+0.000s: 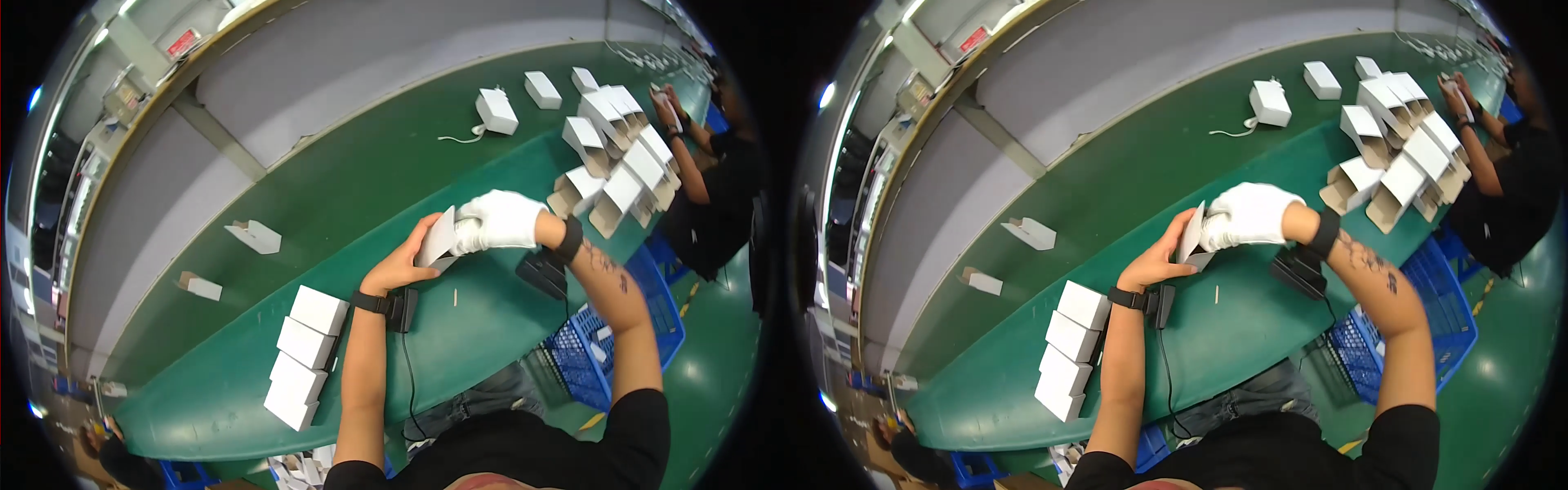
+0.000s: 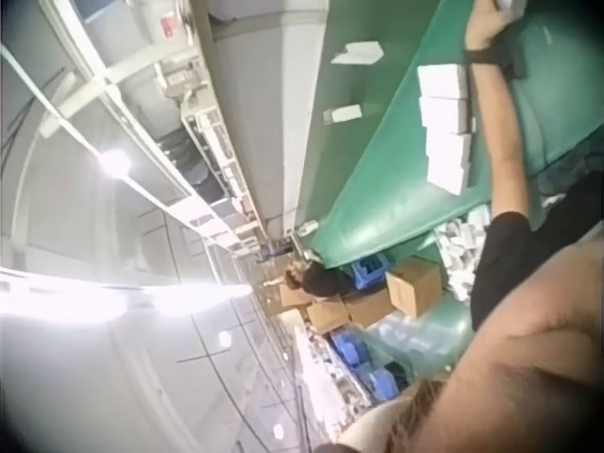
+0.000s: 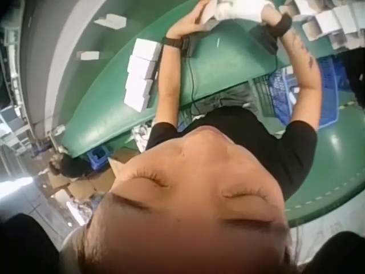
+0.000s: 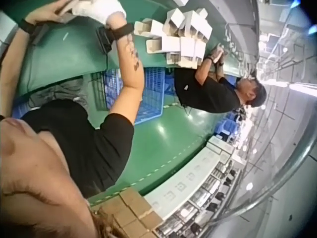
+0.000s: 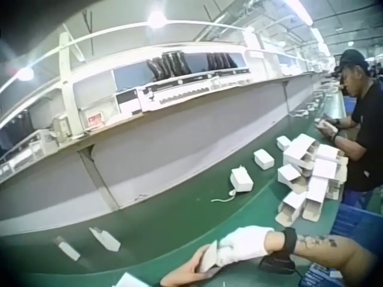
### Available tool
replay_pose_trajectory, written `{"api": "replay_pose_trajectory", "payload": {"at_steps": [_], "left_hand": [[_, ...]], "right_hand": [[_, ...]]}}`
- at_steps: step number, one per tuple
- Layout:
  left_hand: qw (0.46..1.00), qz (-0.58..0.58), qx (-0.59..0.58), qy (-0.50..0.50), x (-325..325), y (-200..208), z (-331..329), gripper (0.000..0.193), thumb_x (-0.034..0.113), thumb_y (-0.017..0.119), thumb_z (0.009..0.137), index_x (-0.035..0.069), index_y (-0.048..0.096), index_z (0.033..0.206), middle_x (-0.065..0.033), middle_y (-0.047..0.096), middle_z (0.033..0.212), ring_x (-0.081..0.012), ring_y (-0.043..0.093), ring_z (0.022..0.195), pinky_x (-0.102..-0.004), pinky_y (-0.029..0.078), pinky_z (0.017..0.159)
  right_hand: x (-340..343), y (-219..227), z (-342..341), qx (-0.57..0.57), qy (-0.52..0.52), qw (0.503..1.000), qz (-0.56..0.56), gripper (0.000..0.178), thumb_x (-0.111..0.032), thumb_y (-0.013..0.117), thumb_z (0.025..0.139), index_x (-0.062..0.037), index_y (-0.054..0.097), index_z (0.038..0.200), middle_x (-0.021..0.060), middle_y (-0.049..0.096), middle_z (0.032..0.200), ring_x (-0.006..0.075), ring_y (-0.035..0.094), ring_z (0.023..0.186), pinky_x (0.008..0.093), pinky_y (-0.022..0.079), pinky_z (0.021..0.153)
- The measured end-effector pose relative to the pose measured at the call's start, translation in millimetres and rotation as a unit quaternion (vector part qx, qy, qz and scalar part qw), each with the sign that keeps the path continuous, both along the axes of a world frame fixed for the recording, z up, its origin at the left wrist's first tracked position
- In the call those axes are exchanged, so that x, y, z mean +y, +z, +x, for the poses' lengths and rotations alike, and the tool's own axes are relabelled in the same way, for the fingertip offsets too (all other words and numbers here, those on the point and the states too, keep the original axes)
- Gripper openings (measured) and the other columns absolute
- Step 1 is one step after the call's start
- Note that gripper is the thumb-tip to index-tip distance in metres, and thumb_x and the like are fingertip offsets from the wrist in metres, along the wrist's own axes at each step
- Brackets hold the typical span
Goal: The person packages power adapters by hand, placing an adapter into a white box, closing the box flaps, and setting the box on the conveyor belt. This process is repeated for several power adapters and white boxes.
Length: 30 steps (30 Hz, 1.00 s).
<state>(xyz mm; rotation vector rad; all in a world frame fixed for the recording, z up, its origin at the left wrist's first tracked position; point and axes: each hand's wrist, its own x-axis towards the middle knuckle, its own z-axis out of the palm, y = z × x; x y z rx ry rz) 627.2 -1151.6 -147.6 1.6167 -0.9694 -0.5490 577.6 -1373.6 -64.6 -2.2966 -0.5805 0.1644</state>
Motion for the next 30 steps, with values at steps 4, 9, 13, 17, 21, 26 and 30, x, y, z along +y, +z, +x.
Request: {"api": "replay_pose_trajectory", "payload": {"at_steps": [4, 9, 13, 17, 21, 26, 30], "left_hand": [[0.98, 0.075, -0.157, 0.098, -15.3, -9.9, -5.2, 0.091, 0.007, 0.076, 0.063, 0.011, 0.027, 0.14, -0.0097, 0.042, 0.132, -0.0245, 0.038, 0.126, -0.0337, 0.03, 0.105], [0.995, -0.006, 0.025, 0.093, -16.6, -14.3, 1.6, 0.095, 0.013, 0.081, 0.06, 0.01, 0.029, 0.139, -0.0125, 0.044, 0.13, -0.0264, 0.042, 0.121, -0.0355, 0.034, 0.102], [0.994, 0.003, -0.047, 0.096, -15.9, -14.9, 7.0, 0.091, 0.008, 0.081, 0.062, 0.006, 0.031, 0.138, -0.0076, 0.048, 0.125, -0.0181, 0.048, 0.114, -0.0325, 0.041, 0.096], [0.991, -0.003, -0.04, 0.126, -10.4, -1.6, 19.3, 0.087, 0.014, 0.084, 0.055, 0.006, 0.037, 0.128, -0.0087, 0.052, 0.117, -0.0234, 0.052, 0.106, -0.0347, 0.042, 0.093], [0.941, -0.101, -0.057, 0.318, 16.1, 17.8, 68.4, 0.075, 0.011, 0.084, 0.058, 0.003, 0.039, 0.118, -0.0096, 0.052, 0.111, -0.0222, 0.053, 0.101, -0.0351, 0.045, 0.088], [0.844, -0.107, -0.103, 0.515, 63.9, -23.3, 128.9, 0.08, 0.009, 0.082, 0.061, 0.002, 0.033, 0.125, -0.0147, 0.047, 0.12, -0.0272, 0.05, 0.109, -0.0386, 0.041, 0.094], [0.795, -0.116, -0.115, 0.585, 48.0, -36.4, 134.3, 0.088, 0.009, 0.08, 0.063, 0.002, 0.027, 0.132, -0.0179, 0.037, 0.131, -0.0311, 0.041, 0.121, -0.0436, 0.033, 0.102]], "right_hand": [[37.6, 33.1, -11.6, 0.004, -0.03, 0.951, -0.308, 0.026, -0.022, 0.066, 0.072, -0.0031, 0.068, 0.09, 0.0161, 0.067, 0.083, 0.0298, 0.064, 0.074, 0.0391, 0.051, 0.066], [21.0, 25.5, 8.4, -0.021, -0.005, 0.982, -0.186, 0.02, -0.02, 0.062, 0.075, -0.0045, 0.069, 0.087, 0.0169, 0.066, 0.08, 0.0337, 0.064, 0.074, 0.0386, 0.051, 0.068], [24.3, -30.9, 19.5, -0.114, -0.025, 0.976, -0.185, 0.024, -0.022, 0.063, 0.076, -0.0051, 0.068, 0.093, 0.0156, 0.067, 0.083, 0.0341, 0.064, 0.073, 0.0385, 0.051, 0.068], [23.2, -15.7, 34.0, -0.053, 0.037, 0.991, -0.115, 0.032, -0.024, 0.065, 0.077, -0.0046, 0.064, 0.102, 0.0126, 0.066, 0.094, 0.0333, 0.063, 0.079, 0.0372, 0.051, 0.072], [-9.8, -26.3, 78.6, -0.365, -0.218, 0.905, -0.03, 0.054, -0.039, 0.071, 0.074, -0.0078, 0.058, 0.116, 0.0111, 0.062, 0.109, 0.0305, 0.06, 0.1, 0.039, 0.049, 0.084], [-38.5, -30.5, 168.1, -0.199, -0.49, 0.82, -0.219, 0.077, -0.048, 0.071, 0.07, -0.008, 0.045, 0.131, 0.0177, 0.061, 0.112, 0.0324, 0.058, 0.106, 0.0396, 0.046, 0.09], [-103.1, -80.0, 223.5, -0.013, -0.473, 0.863, -0.177, 0.082, -0.048, 0.069, 0.068, -0.004, 0.043, 0.132, 0.0249, 0.058, 0.115, 0.035, 0.057, 0.109, 0.039, 0.045, 0.092]]}}
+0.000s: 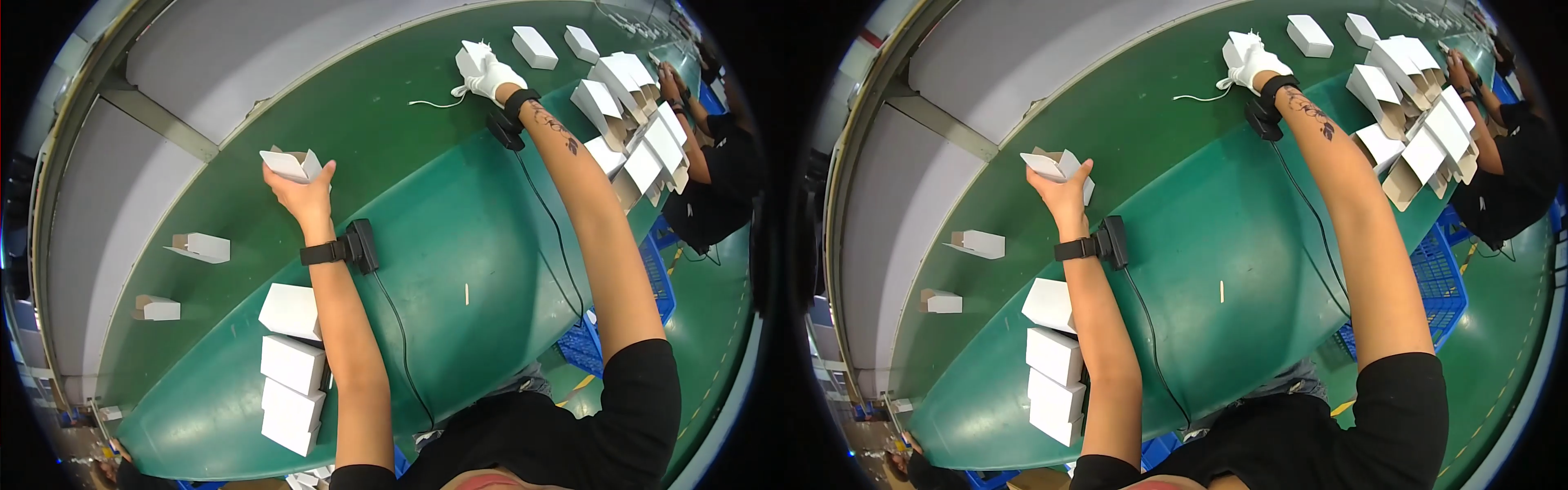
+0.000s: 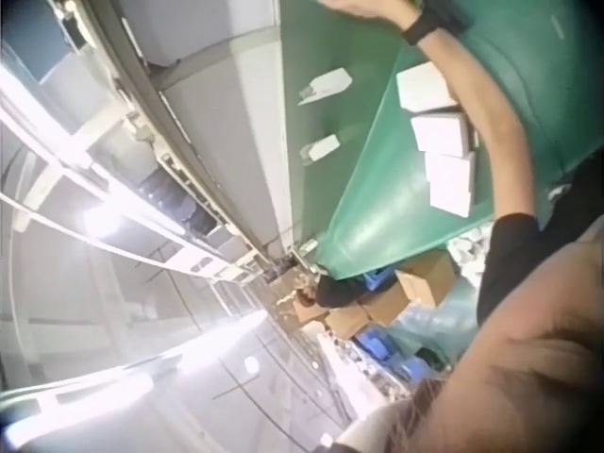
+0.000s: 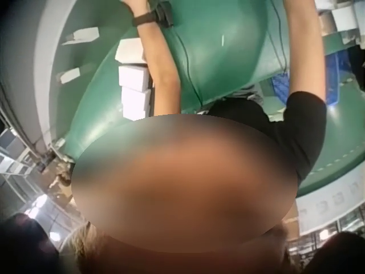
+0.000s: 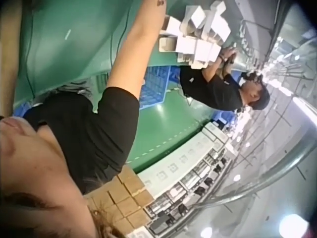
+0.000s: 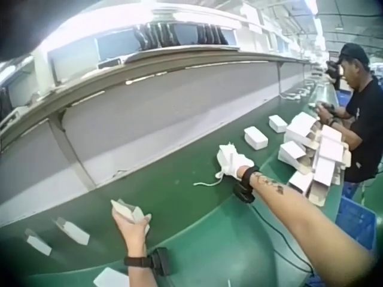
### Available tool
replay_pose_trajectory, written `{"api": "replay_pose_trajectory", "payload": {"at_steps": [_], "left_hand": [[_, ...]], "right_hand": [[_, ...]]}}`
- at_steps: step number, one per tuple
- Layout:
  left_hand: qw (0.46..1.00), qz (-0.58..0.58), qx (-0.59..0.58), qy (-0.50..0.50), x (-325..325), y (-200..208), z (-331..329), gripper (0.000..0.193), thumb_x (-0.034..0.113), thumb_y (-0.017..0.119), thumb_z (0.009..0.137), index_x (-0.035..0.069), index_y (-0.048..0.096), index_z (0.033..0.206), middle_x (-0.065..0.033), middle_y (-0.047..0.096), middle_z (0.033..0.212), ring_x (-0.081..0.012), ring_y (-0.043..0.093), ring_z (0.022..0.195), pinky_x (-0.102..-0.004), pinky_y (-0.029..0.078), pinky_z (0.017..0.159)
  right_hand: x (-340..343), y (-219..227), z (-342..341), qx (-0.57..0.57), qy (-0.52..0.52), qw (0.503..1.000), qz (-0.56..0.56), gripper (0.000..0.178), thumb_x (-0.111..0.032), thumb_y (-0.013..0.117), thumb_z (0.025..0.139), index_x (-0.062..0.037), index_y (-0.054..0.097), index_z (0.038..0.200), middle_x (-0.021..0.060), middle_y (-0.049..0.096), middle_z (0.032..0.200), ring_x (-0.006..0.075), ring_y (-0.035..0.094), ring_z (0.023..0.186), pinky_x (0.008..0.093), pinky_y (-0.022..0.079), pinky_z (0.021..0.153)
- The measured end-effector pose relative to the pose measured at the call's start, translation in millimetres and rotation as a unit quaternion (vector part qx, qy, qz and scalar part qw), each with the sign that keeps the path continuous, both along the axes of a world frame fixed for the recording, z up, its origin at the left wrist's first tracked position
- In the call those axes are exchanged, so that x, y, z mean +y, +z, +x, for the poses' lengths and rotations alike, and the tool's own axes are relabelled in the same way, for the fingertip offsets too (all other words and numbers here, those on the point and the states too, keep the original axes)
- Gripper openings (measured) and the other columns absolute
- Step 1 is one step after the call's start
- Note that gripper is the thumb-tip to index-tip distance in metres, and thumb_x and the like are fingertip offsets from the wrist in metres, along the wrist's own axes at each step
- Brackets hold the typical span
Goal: The person packages power adapters by hand, placing an adapter into a white box, closing the box flaps, and setting the box on the conveyor belt. This process is repeated for several power adapters and white boxes.
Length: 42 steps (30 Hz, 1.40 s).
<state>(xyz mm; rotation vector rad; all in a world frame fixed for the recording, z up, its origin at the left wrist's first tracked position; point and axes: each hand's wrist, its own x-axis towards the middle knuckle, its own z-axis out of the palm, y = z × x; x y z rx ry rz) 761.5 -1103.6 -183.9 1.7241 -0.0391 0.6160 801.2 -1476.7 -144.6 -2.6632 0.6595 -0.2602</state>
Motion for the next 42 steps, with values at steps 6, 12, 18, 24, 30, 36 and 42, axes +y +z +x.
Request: {"api": "replay_pose_trajectory", "payload": {"at_steps": [6, 12, 18, 24, 30, 36, 42], "left_hand": [[0.969, 0.039, -0.174, 0.172, -24.2, 74.5, -50.9, 0.087, 0.009, 0.071, 0.073, 0.003, 0.018, 0.141, -0.0177, 0.02, 0.145, -0.0318, 0.026, 0.132, -0.0477, 0.02, 0.108], [0.979, -0.001, -0.191, -0.071, -74.9, 87.5, -100.2, 0.067, 0.006, 0.062, 0.077, 0.001, 0.03, 0.136, -0.0148, 0.036, 0.137, -0.03, 0.035, 0.127, -0.0441, 0.027, 0.104], [0.939, 0.19, -0.163, -0.238, -67.9, 52.8, -169.1, 0.047, 0.006, 0.065, 0.074, 0.004, 0.051, 0.119, -0.0121, 0.054, 0.117, -0.0294, 0.052, 0.11, -0.0372, 0.039, 0.092], [0.875, 0.422, -0.005, -0.237, -2.3, 81.4, -255.2, 0.043, 0.02, 0.074, 0.069, 0.008, 0.057, 0.107, -0.0067, 0.059, 0.107, -0.0265, 0.055, 0.102, -0.0389, 0.041, 0.088], [0.781, 0.597, 0.15, 0.107, 89.5, 88.4, -286.6, 0.087, 0.031, 0.082, 0.057, 0.012, 0.043, 0.132, -0.0145, 0.05, 0.123, -0.0326, 0.046, 0.118, -0.0465, 0.034, 0.098], [0.766, 0.577, 0.263, 0.103, 105.9, 73.0, -245.0, 0.1, 0.039, 0.083, 0.054, 0.016, 0.036, 0.139, -0.0152, 0.051, 0.122, -0.0334, 0.048, 0.116, -0.0483, 0.033, 0.098], [0.808, 0.464, 0.355, 0.079, 132.6, 68.5, -233.9, 0.096, 0.044, 0.08, 0.058, 0.015, 0.037, 0.139, -0.0168, 0.049, 0.125, -0.0335, 0.047, 0.116, -0.0575, 0.029, 0.101]], "right_hand": [[25.7, 6.5, -46.8, -0.114, 0.139, 0.981, 0.076, 0.079, -0.046, 0.067, 0.072, -0.003, 0.042, 0.133, 0.022, 0.058, 0.118, 0.0342, 0.055, 0.112, 0.0378, 0.043, 0.094], [69.5, 16.2, -164.5, -0.035, 0.374, 0.925, 0.064, 0.069, -0.046, 0.066, 0.075, -0.0054, 0.05, 0.128, 0.0184, 0.056, 0.122, 0.0322, 0.052, 0.116, 0.0372, 0.043, 0.095], [33.0, 26.7, -74.6, -0.127, 0.293, 0.943, 0.097, 0.058, -0.028, 0.069, 0.08, -0.0018, 0.05, 0.128, 0.0186, 0.057, 0.12, 0.0268, 0.056, 0.11, 0.0333, 0.044, 0.094], [-146.4, -57.1, 77.0, -0.168, 0.226, 0.959, -0.01, 0.092, -0.02, 0.079, 0.062, 0.006, 0.031, 0.136, 0.0162, 0.054, 0.125, 0.0246, 0.05, 0.117, 0.0324, 0.042, 0.097], [-181.9, -108.2, 177.5, -0.182, 0.336, 0.899, 0.213, 0.082, -0.009, 0.078, 0.068, 0.0017, 0.034, 0.136, 0.0133, 0.055, 0.122, 0.0189, 0.053, 0.112, 0.0303, 0.042, 0.097], [-172.8, -157.5, 214.0, -0.153, 0.337, 0.896, 0.246, 0.068, -0.003, 0.073, 0.074, -0.003, 0.039, 0.133, 0.0147, 0.054, 0.123, 0.0176, 0.052, 0.113, 0.0272, 0.042, 0.097], [-231.8, -169.2, 242.0, -0.105, 0.358, 0.807, 0.457, 0.036, -0.003, 0.062, 0.084, -0.0024, 0.05, 0.118, 0.0182, 0.054, 0.122, 0.0219, 0.053, 0.114, 0.0293, 0.045, 0.095]]}}
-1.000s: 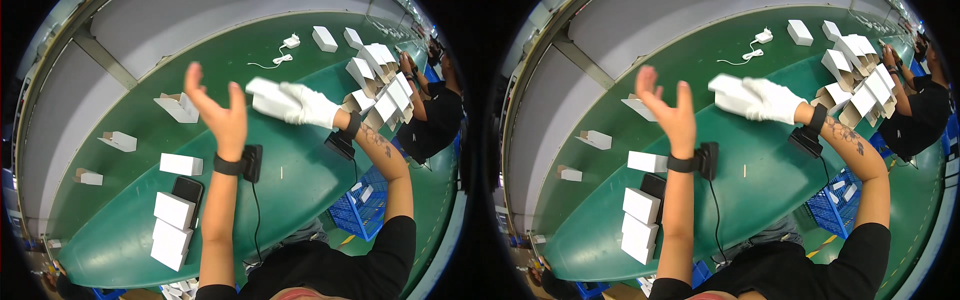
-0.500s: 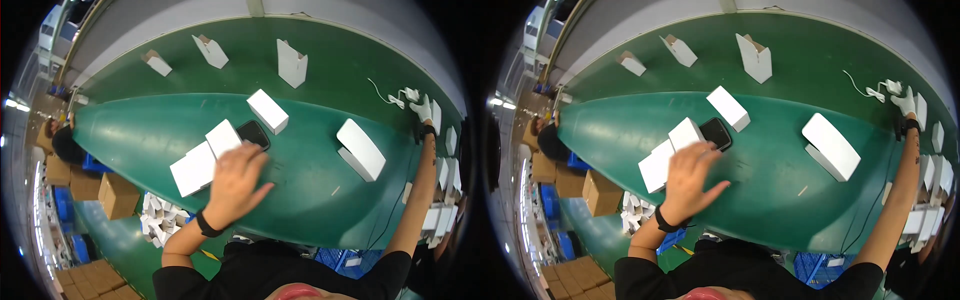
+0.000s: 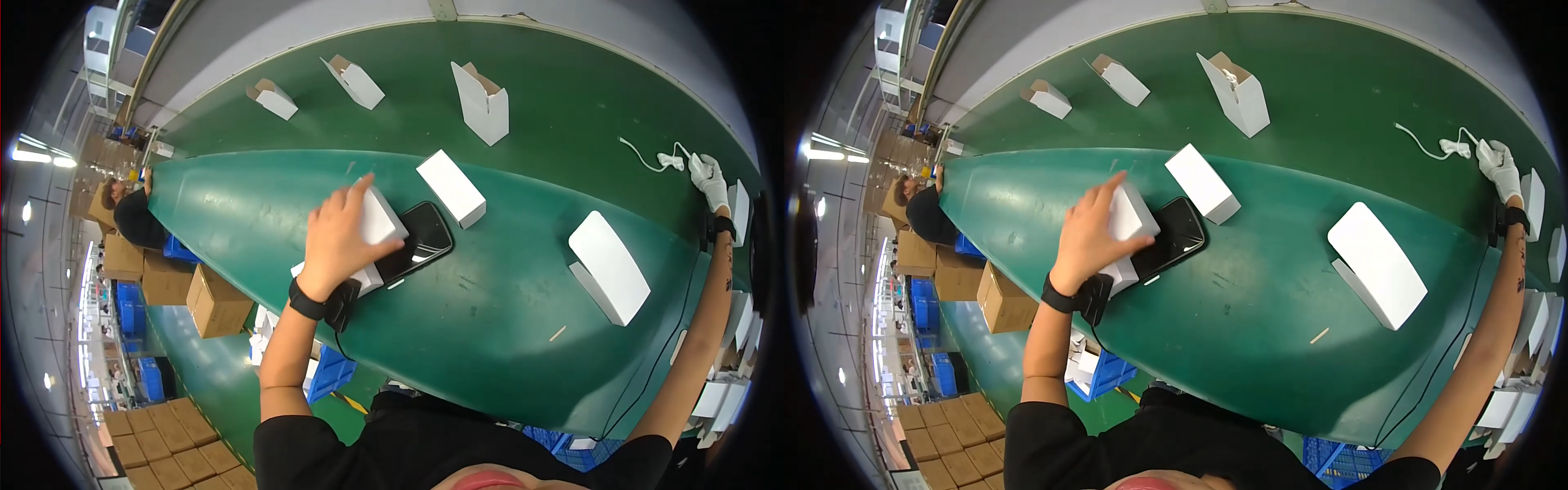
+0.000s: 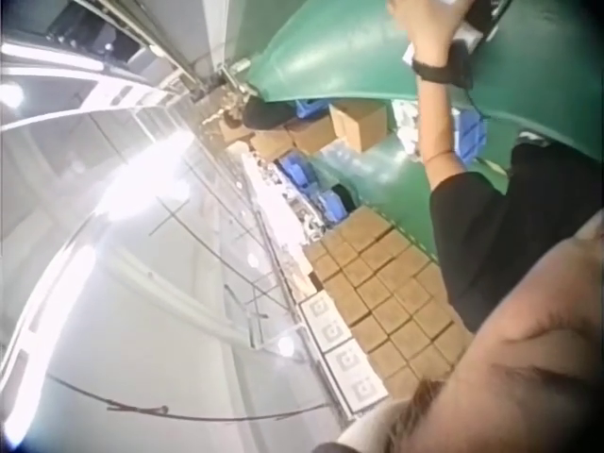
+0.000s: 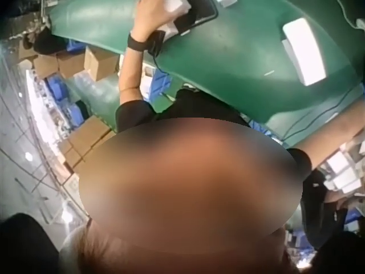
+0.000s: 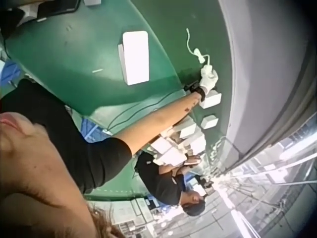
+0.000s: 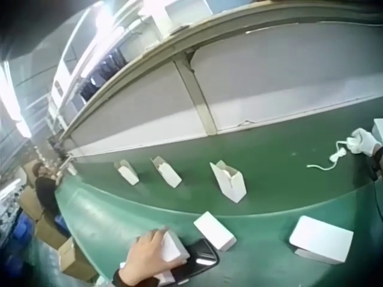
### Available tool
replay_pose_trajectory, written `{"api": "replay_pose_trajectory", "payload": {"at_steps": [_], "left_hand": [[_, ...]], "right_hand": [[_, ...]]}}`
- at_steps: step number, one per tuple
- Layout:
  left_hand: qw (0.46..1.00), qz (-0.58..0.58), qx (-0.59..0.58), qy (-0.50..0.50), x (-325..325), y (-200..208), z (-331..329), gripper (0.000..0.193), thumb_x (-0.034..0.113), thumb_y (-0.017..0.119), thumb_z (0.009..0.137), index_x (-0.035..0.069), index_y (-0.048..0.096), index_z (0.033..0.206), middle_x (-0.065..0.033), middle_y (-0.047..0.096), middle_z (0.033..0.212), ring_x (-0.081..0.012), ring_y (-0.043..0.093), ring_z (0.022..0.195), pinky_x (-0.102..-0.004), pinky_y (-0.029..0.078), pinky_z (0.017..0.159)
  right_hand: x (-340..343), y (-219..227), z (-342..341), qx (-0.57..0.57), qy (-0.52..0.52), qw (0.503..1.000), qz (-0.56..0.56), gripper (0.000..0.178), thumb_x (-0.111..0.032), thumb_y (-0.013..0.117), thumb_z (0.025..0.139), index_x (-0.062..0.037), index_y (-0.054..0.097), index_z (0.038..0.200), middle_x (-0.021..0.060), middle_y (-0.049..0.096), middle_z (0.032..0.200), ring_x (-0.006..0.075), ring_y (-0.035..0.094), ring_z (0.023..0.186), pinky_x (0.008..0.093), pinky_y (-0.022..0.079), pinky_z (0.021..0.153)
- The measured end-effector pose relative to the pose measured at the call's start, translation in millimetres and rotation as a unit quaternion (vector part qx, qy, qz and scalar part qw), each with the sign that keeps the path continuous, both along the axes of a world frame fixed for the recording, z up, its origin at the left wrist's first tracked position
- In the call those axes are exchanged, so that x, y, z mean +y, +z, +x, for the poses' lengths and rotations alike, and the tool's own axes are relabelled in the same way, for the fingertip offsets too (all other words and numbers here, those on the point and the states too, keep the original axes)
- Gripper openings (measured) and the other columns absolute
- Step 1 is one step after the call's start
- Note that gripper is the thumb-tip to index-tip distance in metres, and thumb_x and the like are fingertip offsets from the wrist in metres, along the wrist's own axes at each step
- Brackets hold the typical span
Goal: The person packages power adapters by hand, placing an adapter into a white box, closing the box flaps, and setting the box on the conveyor belt. This process is repeated for several power adapters and white boxes.
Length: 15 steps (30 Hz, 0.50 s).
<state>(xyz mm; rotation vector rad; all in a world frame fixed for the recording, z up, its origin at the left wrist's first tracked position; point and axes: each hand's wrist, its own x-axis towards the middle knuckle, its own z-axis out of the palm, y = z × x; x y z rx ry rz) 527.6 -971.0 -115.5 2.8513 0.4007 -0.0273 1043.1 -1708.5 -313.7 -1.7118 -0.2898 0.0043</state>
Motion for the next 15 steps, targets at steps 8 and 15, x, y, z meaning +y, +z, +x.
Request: {"api": "replay_pose_trajectory", "payload": {"at_steps": [8, 15], "left_hand": [[0.978, 0.158, -0.042, -0.131, -1.7, -0.9, 3.0, 0.089, 0.052, 0.078, 0.057, 0.008, 0.05, 0.128, -0.0191, 0.039, 0.137, -0.036, 0.029, 0.133, -0.0601, 0.02, 0.106], [0.95, 0.259, 0.022, -0.172, -25.9, -8.9, 0.1, 0.085, 0.051, 0.077, 0.052, -0.002, 0.057, 0.115, -0.0176, 0.034, 0.142, -0.0349, 0.016, 0.139, -0.0651, 0.011, 0.106]], "right_hand": [[56.7, 2.9, -46.8, 0.266, -0.067, 0.874, 0.402, 0.024, -0.016, 0.039, 0.098, 0.0001, 0.053, 0.109, 0.0263, 0.053, 0.121, 0.0395, 0.053, 0.111, 0.0427, 0.047, 0.092], [145.8, 70.6, -144.2, -0.127, -0.16, 0.897, -0.392, 0.034, -0.025, 0.063, 0.086, -0.0068, 0.057, 0.114, 0.0169, 0.061, 0.11, 0.0248, 0.059, 0.101, 0.0338, 0.048, 0.086]]}}
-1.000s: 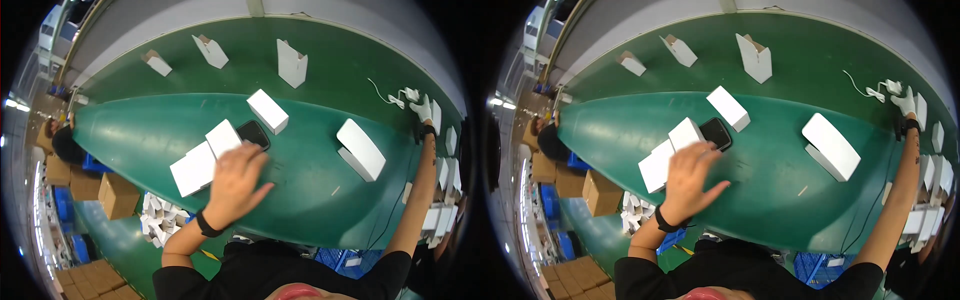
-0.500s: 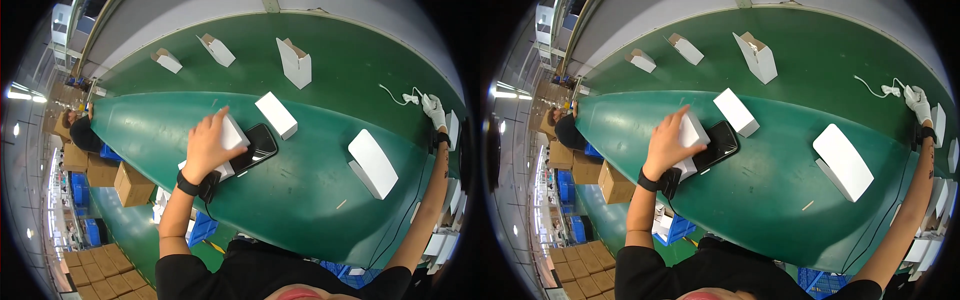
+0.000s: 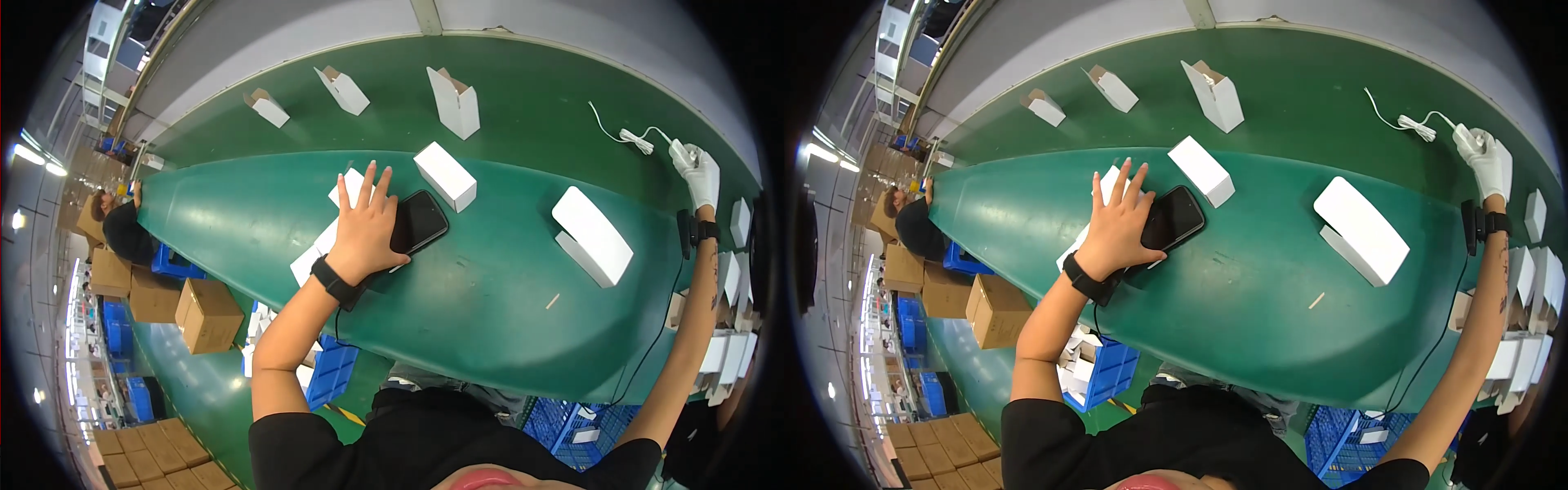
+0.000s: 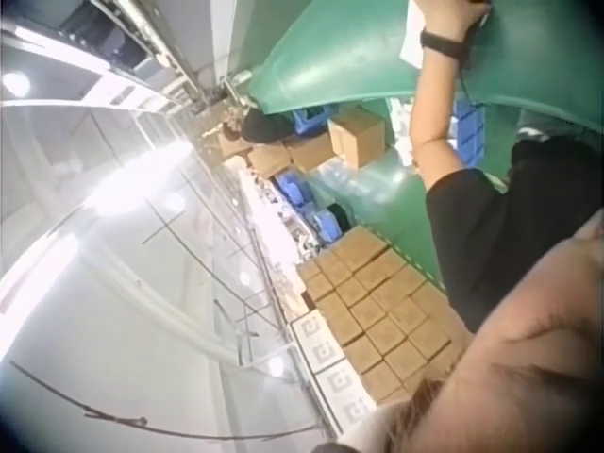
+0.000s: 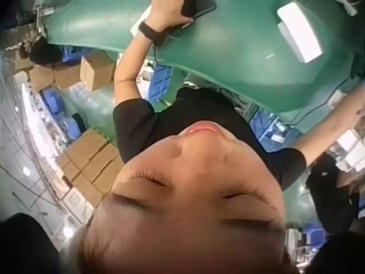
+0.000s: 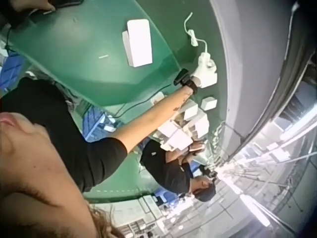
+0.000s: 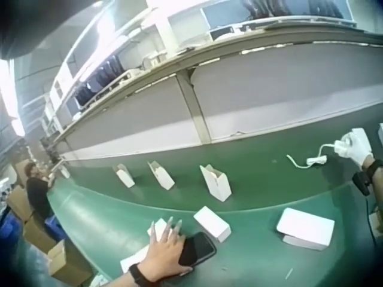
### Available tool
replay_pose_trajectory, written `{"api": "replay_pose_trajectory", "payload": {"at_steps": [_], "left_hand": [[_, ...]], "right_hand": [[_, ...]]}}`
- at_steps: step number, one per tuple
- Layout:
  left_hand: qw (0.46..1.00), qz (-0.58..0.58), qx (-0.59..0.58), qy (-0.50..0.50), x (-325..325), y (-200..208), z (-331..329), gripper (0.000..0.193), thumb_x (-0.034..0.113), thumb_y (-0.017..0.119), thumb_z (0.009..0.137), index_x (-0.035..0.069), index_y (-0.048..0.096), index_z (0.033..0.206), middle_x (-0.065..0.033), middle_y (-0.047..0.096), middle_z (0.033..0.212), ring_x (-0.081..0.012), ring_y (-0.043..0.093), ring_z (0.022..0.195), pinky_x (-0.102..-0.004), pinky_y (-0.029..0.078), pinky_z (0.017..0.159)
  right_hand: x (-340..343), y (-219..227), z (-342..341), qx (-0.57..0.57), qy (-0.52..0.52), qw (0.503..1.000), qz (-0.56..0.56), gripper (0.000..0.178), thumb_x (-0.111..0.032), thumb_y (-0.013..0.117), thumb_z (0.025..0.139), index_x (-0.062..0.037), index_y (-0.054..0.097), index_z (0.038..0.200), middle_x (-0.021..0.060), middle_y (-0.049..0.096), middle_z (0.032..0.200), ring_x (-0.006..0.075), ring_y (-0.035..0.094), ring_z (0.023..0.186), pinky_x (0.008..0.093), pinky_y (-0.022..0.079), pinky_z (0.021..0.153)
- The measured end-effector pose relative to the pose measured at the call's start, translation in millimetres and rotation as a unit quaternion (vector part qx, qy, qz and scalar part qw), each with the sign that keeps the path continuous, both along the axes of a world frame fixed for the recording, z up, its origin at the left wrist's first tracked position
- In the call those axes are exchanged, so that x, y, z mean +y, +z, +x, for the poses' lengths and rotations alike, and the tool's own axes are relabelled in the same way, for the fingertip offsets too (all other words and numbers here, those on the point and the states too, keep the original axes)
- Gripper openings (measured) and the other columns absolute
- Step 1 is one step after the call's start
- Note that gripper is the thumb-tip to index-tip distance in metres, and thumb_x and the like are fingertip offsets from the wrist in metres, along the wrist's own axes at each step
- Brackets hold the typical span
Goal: The person packages power adapters by hand, placing an adapter into a white box, closing the box flaps, and setting the box on the conveyor belt. This process is repeated for several power adapters and white boxes.
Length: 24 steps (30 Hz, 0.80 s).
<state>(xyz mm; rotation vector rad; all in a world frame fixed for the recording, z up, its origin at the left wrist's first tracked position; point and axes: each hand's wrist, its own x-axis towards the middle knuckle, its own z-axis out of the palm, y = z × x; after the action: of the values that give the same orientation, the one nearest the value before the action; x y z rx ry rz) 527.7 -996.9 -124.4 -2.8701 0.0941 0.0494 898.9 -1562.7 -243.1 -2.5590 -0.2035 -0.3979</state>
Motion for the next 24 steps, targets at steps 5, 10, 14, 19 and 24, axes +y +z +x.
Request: {"api": "replay_pose_trajectory", "payload": {"at_steps": [5, 10, 14, 19, 24], "left_hand": [[0.996, 0.043, 0.078, -0.019, -5.8, -3.8, 18.3, 0.077, 0.05, 0.074, 0.049, -0.003, 0.063, 0.104, -0.0168, 0.035, 0.142, -0.0338, 0.016, 0.14, -0.0674, 0.01, 0.105], [0.995, 0.031, 0.079, -0.054, 10.0, -14.3, 22.8, 0.075, 0.049, 0.073, 0.049, -0.003, 0.065, 0.102, -0.0173, 0.035, 0.142, -0.0337, 0.016, 0.14, -0.0682, 0.01, 0.105], [0.99, 0.06, 0.116, -0.045, 0.3, -11.9, 24.8, 0.079, 0.052, 0.073, 0.05, -0.003, 0.064, 0.105, -0.0173, 0.036, 0.142, -0.0336, 0.017, 0.139, -0.0681, 0.013, 0.104], [0.997, 0.015, 0.072, -0.02, 5.6, -1.0, 20.1, 0.088, 0.057, 0.073, 0.054, -0.003, 0.057, 0.117, -0.0164, 0.036, 0.142, -0.033, 0.017, 0.139, -0.0671, 0.015, 0.104], [0.993, -0.108, -0.023, -0.035, 28.5, 13.2, -2.6, 0.081, 0.053, 0.069, 0.068, 0.004, 0.049, 0.13, -0.0137, 0.031, 0.146, -0.0349, 0.013, 0.14, -0.0658, 0.017, 0.104]], "right_hand": [[32.7, 124.1, -95.9, -0.059, -0.023, 0.988, 0.143, 0.041, -0.017, 0.071, 0.081, -0.0046, 0.056, 0.117, 0.0056, 0.063, 0.107, 0.0124, 0.058, 0.096, 0.0258, 0.044, 0.087], [84.8, 177.6, -149.7, -0.091, -0.077, 0.986, 0.117, 0.04, -0.014, 0.07, 0.081, -0.0061, 0.057, 0.118, 0.0029, 0.063, 0.106, 0.0115, 0.057, 0.095, 0.025, 0.044, 0.086], [89.6, 191.0, -163.6, -0.142, 0.002, 0.971, 0.194, 0.04, -0.013, 0.07, 0.082, -0.0068, 0.056, 0.119, 0.0026, 0.062, 0.105, 0.0108, 0.057, 0.095, 0.0245, 0.043, 0.087], [103.4, 196.3, -185.4, -0.137, 0.048, 0.957, 0.252, 0.04, -0.013, 0.068, 0.083, -0.0073, 0.055, 0.121, 0.0024, 0.062, 0.105, 0.0112, 0.056, 0.098, 0.0249, 0.043, 0.089], [102.4, 156.7, -202.8, -0.192, 0.078, 0.918, 0.339, 0.046, -0.013, 0.068, 0.084, -0.01, 0.052, 0.126, 0.0057, 0.058, 0.118, 0.0158, 0.055, 0.108, 0.0281, 0.042, 0.094]]}}
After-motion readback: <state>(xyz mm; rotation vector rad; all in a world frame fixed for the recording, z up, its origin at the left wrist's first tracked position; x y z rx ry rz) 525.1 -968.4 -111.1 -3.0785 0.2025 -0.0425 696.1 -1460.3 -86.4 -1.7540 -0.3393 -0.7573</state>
